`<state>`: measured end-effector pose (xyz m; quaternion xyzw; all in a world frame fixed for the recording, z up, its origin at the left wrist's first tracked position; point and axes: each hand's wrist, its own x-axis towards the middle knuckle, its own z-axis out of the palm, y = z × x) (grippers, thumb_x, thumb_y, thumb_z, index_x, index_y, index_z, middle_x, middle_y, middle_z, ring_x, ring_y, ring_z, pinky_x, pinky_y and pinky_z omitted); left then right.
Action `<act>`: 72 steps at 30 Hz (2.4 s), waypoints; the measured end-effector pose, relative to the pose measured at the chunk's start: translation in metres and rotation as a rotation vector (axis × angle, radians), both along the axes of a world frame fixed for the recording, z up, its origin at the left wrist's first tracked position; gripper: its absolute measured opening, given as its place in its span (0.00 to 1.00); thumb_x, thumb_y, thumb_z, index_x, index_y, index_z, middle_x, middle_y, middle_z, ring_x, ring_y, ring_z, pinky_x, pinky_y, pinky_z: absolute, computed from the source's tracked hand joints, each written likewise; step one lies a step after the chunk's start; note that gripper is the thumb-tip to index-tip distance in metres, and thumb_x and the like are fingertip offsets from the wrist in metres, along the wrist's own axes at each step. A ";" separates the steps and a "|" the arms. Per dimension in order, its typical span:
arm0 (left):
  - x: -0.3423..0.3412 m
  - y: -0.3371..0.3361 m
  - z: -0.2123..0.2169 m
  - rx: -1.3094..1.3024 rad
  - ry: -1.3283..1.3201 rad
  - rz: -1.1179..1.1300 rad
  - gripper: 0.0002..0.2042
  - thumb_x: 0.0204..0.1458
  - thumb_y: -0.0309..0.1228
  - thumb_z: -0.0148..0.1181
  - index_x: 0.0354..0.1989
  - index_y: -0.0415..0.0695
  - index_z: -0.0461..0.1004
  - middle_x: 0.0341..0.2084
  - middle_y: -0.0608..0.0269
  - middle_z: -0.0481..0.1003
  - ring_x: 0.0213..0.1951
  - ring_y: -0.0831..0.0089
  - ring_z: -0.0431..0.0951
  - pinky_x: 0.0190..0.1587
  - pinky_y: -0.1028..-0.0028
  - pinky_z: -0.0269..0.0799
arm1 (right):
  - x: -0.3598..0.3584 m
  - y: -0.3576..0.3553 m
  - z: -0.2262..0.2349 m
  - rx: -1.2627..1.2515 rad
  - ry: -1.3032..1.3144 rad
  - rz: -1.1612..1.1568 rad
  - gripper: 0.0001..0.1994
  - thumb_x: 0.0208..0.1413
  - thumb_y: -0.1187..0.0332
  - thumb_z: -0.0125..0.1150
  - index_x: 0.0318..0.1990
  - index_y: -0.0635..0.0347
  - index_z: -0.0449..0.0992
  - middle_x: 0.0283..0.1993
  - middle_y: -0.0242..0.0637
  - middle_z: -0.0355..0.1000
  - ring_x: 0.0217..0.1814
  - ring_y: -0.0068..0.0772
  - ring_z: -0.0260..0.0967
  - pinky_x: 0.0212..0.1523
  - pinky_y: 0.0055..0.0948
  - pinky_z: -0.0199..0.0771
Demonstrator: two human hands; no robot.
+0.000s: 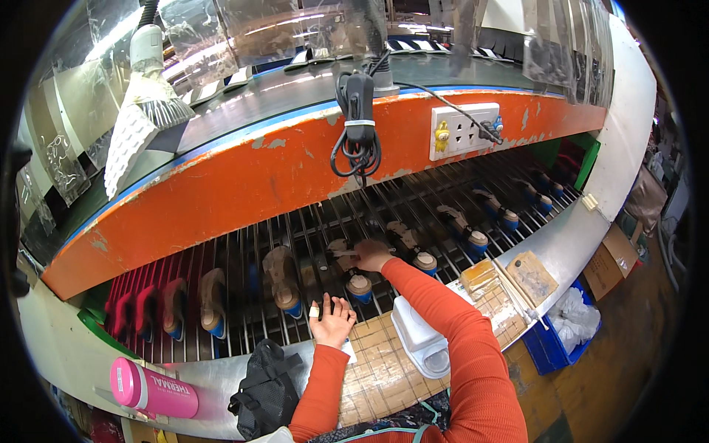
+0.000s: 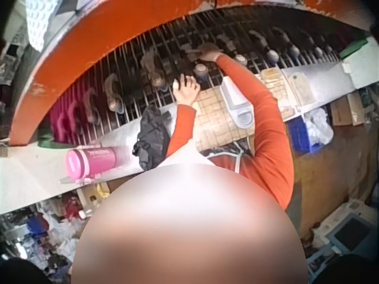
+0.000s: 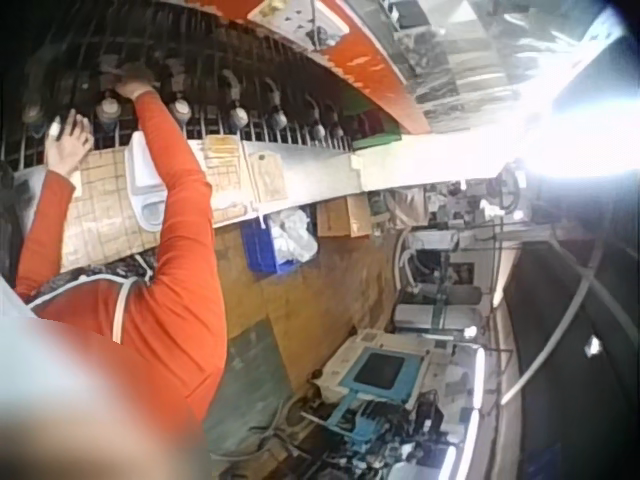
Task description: The person repeatedly applies a white adhesive to the sole and strap areas of a blue and black sandal using a small brush. The sandal is held in the left hand while the right hand applies the glue, and the sandal is returned to a metal rack between applications.
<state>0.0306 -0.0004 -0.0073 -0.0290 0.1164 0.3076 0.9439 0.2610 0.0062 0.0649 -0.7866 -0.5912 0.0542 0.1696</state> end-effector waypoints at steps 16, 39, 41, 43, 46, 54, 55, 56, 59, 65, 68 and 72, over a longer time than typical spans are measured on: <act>0.003 -0.001 0.003 -0.058 -0.032 0.051 0.19 0.54 0.53 0.54 0.45 0.54 0.76 0.39 0.65 0.75 0.43 0.67 0.74 0.44 0.61 0.63 | 0.005 0.002 -0.010 0.091 -0.012 0.076 0.21 0.50 0.50 0.63 0.30 0.63 0.77 0.31 0.50 0.75 0.37 0.54 0.74 0.39 0.46 0.72; 0.005 -0.001 0.001 -0.053 -0.036 0.042 0.19 0.55 0.53 0.53 0.48 0.56 0.74 0.38 0.67 0.74 0.44 0.69 0.73 0.44 0.62 0.63 | -0.001 0.000 0.004 0.097 0.131 0.135 0.25 0.64 0.48 0.43 0.37 0.64 0.73 0.37 0.55 0.74 0.42 0.60 0.71 0.41 0.50 0.67; 0.005 -0.001 0.002 -0.057 -0.042 0.044 0.19 0.55 0.53 0.53 0.49 0.56 0.74 0.38 0.67 0.74 0.44 0.68 0.73 0.44 0.62 0.63 | -0.003 0.001 0.007 0.101 0.150 0.112 0.25 0.64 0.48 0.43 0.38 0.64 0.73 0.38 0.55 0.74 0.42 0.60 0.71 0.41 0.50 0.67; 0.005 -0.001 0.002 -0.067 -0.023 0.053 0.20 0.55 0.53 0.53 0.49 0.56 0.74 0.39 0.66 0.74 0.44 0.68 0.73 0.45 0.62 0.63 | -0.005 -0.001 0.011 0.081 0.172 0.092 0.25 0.64 0.47 0.43 0.39 0.64 0.73 0.39 0.55 0.74 0.43 0.60 0.71 0.42 0.50 0.67; 0.005 -0.002 0.003 -0.079 -0.042 0.044 0.20 0.54 0.53 0.53 0.49 0.56 0.74 0.40 0.66 0.73 0.44 0.67 0.72 0.44 0.62 0.63 | -0.005 -0.002 0.018 0.017 0.190 0.081 0.26 0.64 0.45 0.41 0.41 0.63 0.73 0.39 0.55 0.74 0.44 0.59 0.71 0.42 0.49 0.68; 0.004 -0.001 0.002 -0.028 -0.109 0.045 0.21 0.55 0.54 0.52 0.51 0.57 0.73 0.40 0.66 0.73 0.45 0.67 0.72 0.46 0.62 0.63 | -0.010 -0.004 0.023 -0.015 0.184 0.084 0.28 0.63 0.42 0.41 0.43 0.62 0.74 0.40 0.55 0.74 0.47 0.58 0.71 0.45 0.48 0.68; 0.004 0.000 0.002 -0.018 -0.105 0.046 0.21 0.55 0.54 0.52 0.51 0.57 0.73 0.40 0.66 0.73 0.45 0.68 0.72 0.46 0.62 0.63 | -0.009 -0.004 0.023 -0.038 0.192 0.075 0.28 0.63 0.42 0.41 0.43 0.62 0.74 0.41 0.55 0.74 0.47 0.58 0.71 0.46 0.47 0.68; 0.003 0.000 0.001 -0.014 -0.126 0.046 0.21 0.55 0.54 0.52 0.51 0.57 0.73 0.40 0.66 0.73 0.45 0.68 0.72 0.46 0.62 0.63 | -0.009 -0.004 0.023 -0.082 0.207 0.032 0.28 0.63 0.42 0.41 0.44 0.62 0.73 0.42 0.55 0.74 0.48 0.58 0.70 0.47 0.46 0.67; 0.003 0.003 0.000 -0.010 -0.138 0.046 0.21 0.55 0.54 0.52 0.52 0.58 0.73 0.42 0.68 0.74 0.46 0.69 0.73 0.47 0.62 0.63 | -0.004 -0.005 0.019 -0.100 0.232 0.048 0.28 0.63 0.43 0.41 0.46 0.61 0.73 0.44 0.56 0.74 0.50 0.59 0.69 0.49 0.46 0.67; 0.004 0.004 0.001 -0.018 -0.133 0.037 0.21 0.54 0.52 0.54 0.53 0.58 0.72 0.42 0.68 0.74 0.46 0.69 0.73 0.47 0.61 0.63 | 0.005 0.003 0.000 0.011 0.198 0.091 0.32 0.61 0.40 0.43 0.40 0.67 0.72 0.40 0.59 0.74 0.46 0.60 0.71 0.46 0.49 0.68; 0.004 0.004 0.001 -0.016 -0.144 0.034 0.21 0.54 0.52 0.55 0.53 0.57 0.72 0.42 0.68 0.74 0.46 0.69 0.73 0.47 0.62 0.63 | 0.006 0.003 -0.003 0.009 0.206 0.080 0.32 0.61 0.40 0.43 0.42 0.67 0.72 0.41 0.58 0.74 0.46 0.59 0.72 0.46 0.48 0.68; 0.003 0.006 0.001 -0.021 -0.150 0.034 0.21 0.54 0.51 0.55 0.53 0.57 0.73 0.42 0.68 0.74 0.46 0.69 0.73 0.47 0.62 0.63 | 0.003 0.001 0.006 -0.050 0.218 0.053 0.32 0.61 0.39 0.42 0.43 0.67 0.72 0.43 0.57 0.74 0.47 0.58 0.72 0.47 0.47 0.68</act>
